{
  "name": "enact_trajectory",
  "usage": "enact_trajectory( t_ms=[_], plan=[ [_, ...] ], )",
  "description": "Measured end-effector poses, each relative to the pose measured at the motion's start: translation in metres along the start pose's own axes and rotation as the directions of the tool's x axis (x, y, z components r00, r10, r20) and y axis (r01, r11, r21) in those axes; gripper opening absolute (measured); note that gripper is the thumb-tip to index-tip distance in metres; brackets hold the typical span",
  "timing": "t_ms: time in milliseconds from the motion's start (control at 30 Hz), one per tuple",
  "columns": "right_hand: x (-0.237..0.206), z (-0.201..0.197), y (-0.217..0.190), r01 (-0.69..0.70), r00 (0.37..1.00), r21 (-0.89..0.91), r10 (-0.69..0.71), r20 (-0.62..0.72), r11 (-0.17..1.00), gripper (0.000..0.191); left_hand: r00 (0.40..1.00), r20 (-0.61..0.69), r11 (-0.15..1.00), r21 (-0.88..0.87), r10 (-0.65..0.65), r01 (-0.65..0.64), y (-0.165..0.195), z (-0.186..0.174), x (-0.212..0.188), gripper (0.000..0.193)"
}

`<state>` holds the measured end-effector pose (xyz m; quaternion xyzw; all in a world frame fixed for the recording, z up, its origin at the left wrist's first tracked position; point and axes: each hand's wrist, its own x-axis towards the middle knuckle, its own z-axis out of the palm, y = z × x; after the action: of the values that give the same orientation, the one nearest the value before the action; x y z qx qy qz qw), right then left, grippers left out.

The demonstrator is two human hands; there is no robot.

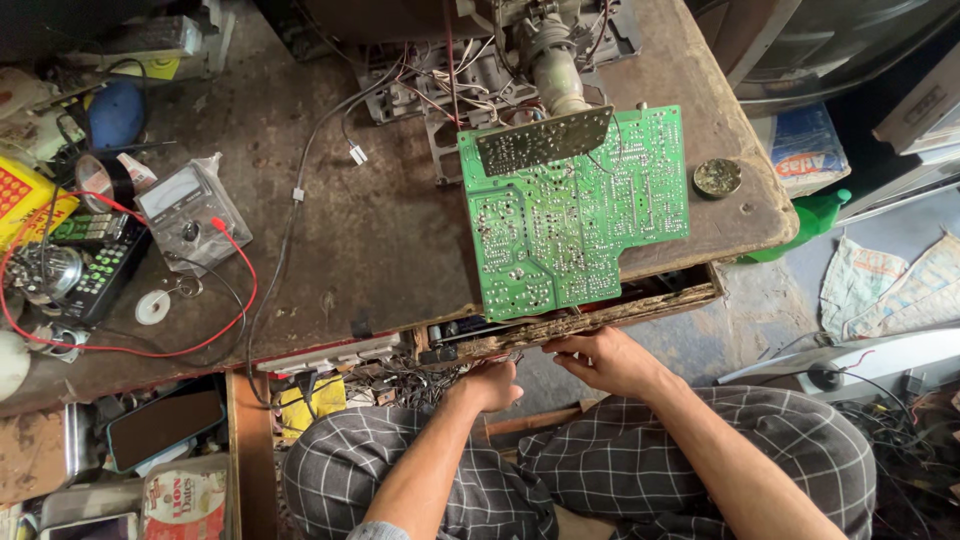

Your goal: The person sits on the floor and works on a green circuit board placed on a wooden workbench. They use a yellow-handled screwdriver to probe and manipulate solder joints and components on the board. The person adjusts the board's position and continues to work on different areas of the circuit board.

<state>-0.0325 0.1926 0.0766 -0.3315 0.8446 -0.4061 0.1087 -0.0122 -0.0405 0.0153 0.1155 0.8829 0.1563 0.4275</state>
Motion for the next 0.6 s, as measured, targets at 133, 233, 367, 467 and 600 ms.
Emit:
enact_trajectory(
  t_ms=[133,233,367,467,600],
  plan=[
    [-0.0003,-0.0002,-0.0008,0.004,1.000,-0.004,-0.004,0.000,1.000,0.020,1.000,-0.014,1.000,-0.006,0.012,-0.012,-0.0004,-0.0001,-0.0019,0.048],
    [0.0002,0.0000,-0.0002,0.014,1.000,-0.003,-0.014,-0.008,1.000,0.019,1.000,-0.013,1.000,-0.014,0.006,-0.006,-0.0001,-0.0019,-0.0029,0.047],
    [-0.0007,0.0009,0.0012,0.006,1.000,-0.008,-0.006,-0.002,1.000,0.021,1.000,-0.004,0.999,-0.032,-0.006,0.006,0.0009,-0.0020,-0.0024,0.049],
    [-0.0003,0.0016,0.0029,0.032,0.999,-0.014,-0.032,-0.020,0.999,0.018,1.000,0.008,1.000,-0.015,-0.003,0.003,0.0008,-0.0018,-0.0010,0.049],
    [-0.0005,0.0020,0.0049,0.036,0.999,-0.018,-0.036,-0.017,0.999,0.018,1.000,0.015,1.000,-0.030,-0.002,0.003,0.0002,-0.0013,-0.0003,0.045]
  ],
)
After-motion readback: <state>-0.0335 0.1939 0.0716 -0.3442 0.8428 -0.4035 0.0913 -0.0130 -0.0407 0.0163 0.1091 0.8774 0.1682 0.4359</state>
